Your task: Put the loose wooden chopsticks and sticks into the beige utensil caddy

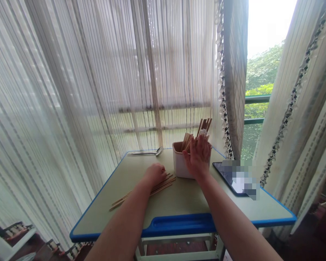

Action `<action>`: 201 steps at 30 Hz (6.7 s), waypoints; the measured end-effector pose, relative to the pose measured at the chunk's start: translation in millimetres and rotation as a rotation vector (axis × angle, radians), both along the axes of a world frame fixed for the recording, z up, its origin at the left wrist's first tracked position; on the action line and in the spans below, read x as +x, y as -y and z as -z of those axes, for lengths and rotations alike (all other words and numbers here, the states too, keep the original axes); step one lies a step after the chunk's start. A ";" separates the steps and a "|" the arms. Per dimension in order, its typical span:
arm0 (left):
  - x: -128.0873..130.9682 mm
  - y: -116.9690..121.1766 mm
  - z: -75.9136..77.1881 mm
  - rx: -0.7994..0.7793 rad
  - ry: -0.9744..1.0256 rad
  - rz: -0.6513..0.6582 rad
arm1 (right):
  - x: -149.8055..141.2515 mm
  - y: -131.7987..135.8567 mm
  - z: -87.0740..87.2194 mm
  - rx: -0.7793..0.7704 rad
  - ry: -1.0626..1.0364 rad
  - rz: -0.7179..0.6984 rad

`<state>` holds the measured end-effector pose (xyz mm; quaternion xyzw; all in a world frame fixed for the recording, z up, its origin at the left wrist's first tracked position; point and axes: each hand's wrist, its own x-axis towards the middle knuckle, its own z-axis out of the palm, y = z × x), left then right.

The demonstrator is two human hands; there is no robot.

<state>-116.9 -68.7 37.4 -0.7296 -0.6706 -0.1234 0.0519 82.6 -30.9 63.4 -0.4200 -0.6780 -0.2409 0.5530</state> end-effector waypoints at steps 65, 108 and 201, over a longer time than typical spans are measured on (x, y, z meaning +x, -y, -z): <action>-5.5 -8.6 -0.3 0.216 0.121 -0.071 | 11.4 18.4 -6.0 0.068 -0.105 -0.249; -1.3 9.4 -12.5 0.276 0.250 0.123 | 14.5 11.6 -9.1 0.177 -0.273 -0.218; -1.1 -3.0 0.9 0.073 0.115 0.046 | 6.7 5.5 -5.6 -0.003 -0.366 -0.437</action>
